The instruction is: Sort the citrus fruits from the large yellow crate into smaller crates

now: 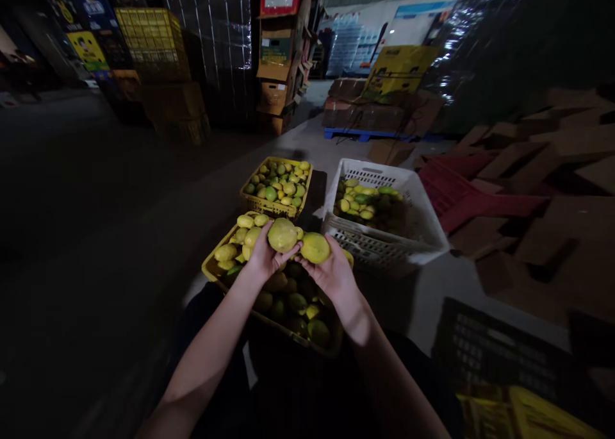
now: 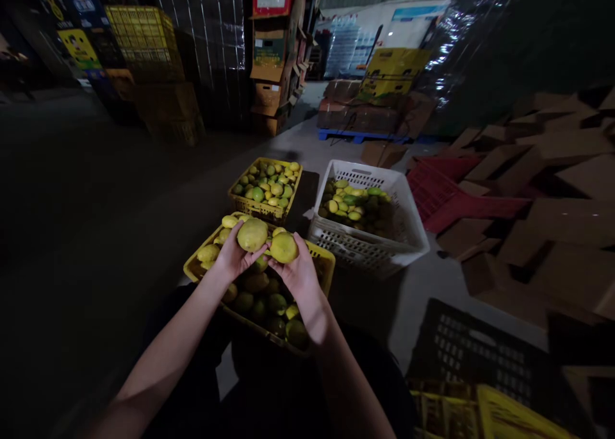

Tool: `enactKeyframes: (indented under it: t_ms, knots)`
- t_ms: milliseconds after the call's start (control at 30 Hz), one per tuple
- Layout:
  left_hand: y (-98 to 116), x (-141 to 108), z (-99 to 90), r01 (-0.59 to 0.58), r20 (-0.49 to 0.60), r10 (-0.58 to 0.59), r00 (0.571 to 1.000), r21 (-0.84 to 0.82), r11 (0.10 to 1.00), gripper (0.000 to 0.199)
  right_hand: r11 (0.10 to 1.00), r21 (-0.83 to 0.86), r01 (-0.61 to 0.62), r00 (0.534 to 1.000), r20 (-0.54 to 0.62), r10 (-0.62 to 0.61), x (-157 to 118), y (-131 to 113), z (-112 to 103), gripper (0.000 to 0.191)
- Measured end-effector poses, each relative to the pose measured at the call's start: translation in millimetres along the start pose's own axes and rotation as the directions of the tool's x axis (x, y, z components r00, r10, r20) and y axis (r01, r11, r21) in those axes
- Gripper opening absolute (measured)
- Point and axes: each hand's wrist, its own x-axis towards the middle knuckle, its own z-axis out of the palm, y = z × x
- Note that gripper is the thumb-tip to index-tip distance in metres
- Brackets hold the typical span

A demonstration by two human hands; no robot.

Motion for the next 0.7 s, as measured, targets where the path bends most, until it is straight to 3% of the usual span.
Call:
enactKeyframes:
  t_ms: [167,433,700]
  knots:
    - [-1.6,-1.0,0.2,-0.023,0.059,0.025,0.998,-0.034,0.999,0.047,0.998,0.049,0.033,0.999,0.012,-0.034,4.8,-0.4,-1.5,0.017]
    - [-1.9,-0.1,-0.2,-0.144,0.150,0.147,0.978,-0.031,0.989,0.032,0.981,-0.077,0.179,0.984,0.009,-0.179,2.7,7.0,-0.1,0.023]
    - [-3.9,2.0,-9.1,-0.277,0.193,0.262,0.946,0.053,0.960,0.025,0.981,-0.023,0.194,0.981,0.033,-0.193,7.3,16.7,-1.0,0.033]
